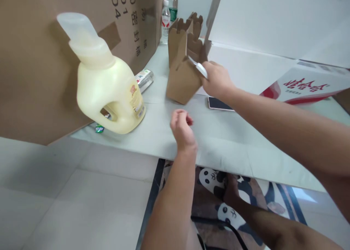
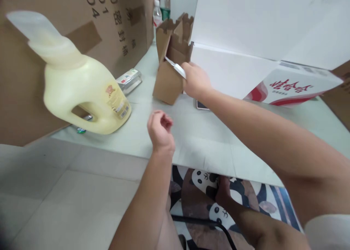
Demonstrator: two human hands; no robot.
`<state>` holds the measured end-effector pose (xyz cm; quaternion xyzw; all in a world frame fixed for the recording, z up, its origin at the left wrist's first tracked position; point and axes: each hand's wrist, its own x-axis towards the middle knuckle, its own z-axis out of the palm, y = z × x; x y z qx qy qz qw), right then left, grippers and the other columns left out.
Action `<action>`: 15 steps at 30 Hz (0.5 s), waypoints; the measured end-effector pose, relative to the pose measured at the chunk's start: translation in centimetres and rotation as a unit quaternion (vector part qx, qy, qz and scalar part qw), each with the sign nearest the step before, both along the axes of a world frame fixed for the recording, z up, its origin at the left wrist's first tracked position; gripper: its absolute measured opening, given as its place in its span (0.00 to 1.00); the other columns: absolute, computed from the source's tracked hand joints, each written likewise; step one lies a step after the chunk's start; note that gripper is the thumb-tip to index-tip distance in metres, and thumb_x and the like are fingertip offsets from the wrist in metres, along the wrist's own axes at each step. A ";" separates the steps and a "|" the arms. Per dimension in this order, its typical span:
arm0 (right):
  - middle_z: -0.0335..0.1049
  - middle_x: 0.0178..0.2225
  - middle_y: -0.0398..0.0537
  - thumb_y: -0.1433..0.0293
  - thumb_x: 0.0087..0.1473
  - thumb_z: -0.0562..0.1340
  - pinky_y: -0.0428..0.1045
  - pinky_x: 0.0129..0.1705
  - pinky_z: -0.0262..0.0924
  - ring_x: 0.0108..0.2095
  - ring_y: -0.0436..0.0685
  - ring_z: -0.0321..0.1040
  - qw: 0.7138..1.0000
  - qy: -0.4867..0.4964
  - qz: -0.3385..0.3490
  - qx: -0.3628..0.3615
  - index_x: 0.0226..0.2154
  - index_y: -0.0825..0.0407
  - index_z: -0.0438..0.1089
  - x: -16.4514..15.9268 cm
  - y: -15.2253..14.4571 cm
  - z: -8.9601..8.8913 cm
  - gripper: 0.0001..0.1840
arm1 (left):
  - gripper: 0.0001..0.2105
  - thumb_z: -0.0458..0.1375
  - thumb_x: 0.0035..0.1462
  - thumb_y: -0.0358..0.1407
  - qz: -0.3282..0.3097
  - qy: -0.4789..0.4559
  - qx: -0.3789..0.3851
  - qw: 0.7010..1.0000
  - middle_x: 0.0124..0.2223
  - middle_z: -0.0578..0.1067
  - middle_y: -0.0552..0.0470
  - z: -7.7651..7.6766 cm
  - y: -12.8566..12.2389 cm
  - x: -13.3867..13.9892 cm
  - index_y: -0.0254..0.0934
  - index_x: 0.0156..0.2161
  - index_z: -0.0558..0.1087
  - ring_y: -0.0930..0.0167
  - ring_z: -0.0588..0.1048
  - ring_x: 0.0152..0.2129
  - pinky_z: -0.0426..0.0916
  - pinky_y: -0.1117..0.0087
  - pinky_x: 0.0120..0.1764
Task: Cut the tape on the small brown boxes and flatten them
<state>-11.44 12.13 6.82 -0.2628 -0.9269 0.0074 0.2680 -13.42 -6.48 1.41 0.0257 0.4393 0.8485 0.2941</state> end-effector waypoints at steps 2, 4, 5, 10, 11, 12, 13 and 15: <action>0.72 0.36 0.52 0.71 0.56 0.58 0.58 0.38 0.66 0.37 0.64 0.71 0.999 0.015 0.005 0.029 0.35 0.47 0.67 6.0 -1.7 0.0 0.03 | 0.04 0.53 0.51 0.32 0.129 0.074 -0.025 0.989 0.25 0.63 0.57 -0.3 -0.2 -0.3 0.39 0.26 0.63 0.75 0.65 0.24 0.59 0.72 0.32; 0.72 0.31 0.47 0.74 0.53 0.59 0.54 0.32 0.63 0.31 0.60 0.70 0.996 0.055 0.021 0.060 0.32 0.47 0.68 12.4 -4.1 0.2 0.05 | 0.03 0.53 0.54 0.33 0.185 0.135 -0.038 0.973 0.30 0.68 0.55 -0.5 -0.2 -0.6 0.39 0.30 0.67 0.73 0.69 0.31 0.63 0.70 0.38; 0.70 0.27 0.45 0.76 0.50 0.60 0.53 0.30 0.61 0.28 0.58 0.68 0.994 0.079 0.025 0.070 0.29 0.47 0.68 15.5 -5.5 0.2 0.07 | 0.03 0.54 0.54 0.34 0.186 0.166 -0.038 0.968 0.34 0.71 0.54 -0.6 -0.2 -0.7 0.39 0.33 0.69 0.71 0.72 0.36 0.65 0.69 0.42; 0.75 0.32 0.43 0.78 0.53 0.60 0.55 0.37 0.66 0.34 0.57 0.74 0.950 0.308 -0.043 0.005 0.33 0.46 0.74 26.8 -11.6 -3.1 0.11 | 0.15 0.55 0.60 0.41 -0.089 0.306 0.081 0.944 0.53 0.78 0.48 -0.6 1.1 1.5 0.42 0.49 0.77 0.64 0.74 0.53 0.65 0.61 0.57; 0.77 0.37 0.45 0.77 0.56 0.61 0.57 0.41 0.68 0.40 0.59 0.76 0.930 0.362 -0.068 -0.014 0.36 0.45 0.76 27.9 -12.3 -4.2 0.11 | 0.15 0.55 0.62 0.43 -0.160 0.319 0.110 0.928 0.51 0.79 0.47 -0.6 1.5 2.5 0.41 0.48 0.78 0.63 0.75 0.52 0.67 0.60 0.56; 0.78 0.43 0.46 0.75 0.57 0.63 0.58 0.45 0.68 0.46 0.60 0.75 0.909 0.406 -0.095 -0.027 0.40 0.44 0.76 28.7 -12.8 -5.3 0.11 | 0.15 0.55 0.62 0.45 -0.214 0.328 0.132 0.911 0.50 0.81 0.46 -0.7 1.9 3.5 0.41 0.46 0.80 0.62 0.77 0.51 0.69 0.59 0.55; 0.78 0.47 0.46 0.74 0.58 0.64 0.59 0.48 0.68 0.50 0.61 0.74 0.887 0.444 -0.125 -0.036 0.43 0.44 0.76 29.3 -13.1 -6.3 0.12 | 0.16 0.55 0.63 0.47 -0.248 0.334 0.146 0.898 0.49 0.81 0.46 -0.9 2.3 4.6 0.41 0.45 0.81 0.61 0.78 0.50 0.70 0.58 0.54; 0.78 0.48 0.45 0.72 0.59 0.65 0.60 0.54 0.66 0.52 0.59 0.73 0.853 0.490 -0.165 -0.071 0.43 0.44 0.76 29.9 -13.3 -7.7 0.09 | 0.19 0.54 0.64 0.51 -0.259 0.351 0.162 0.885 0.50 0.82 0.46 -1.3 3.1 6.5 0.42 0.43 0.82 0.60 0.78 0.51 0.71 0.56 0.55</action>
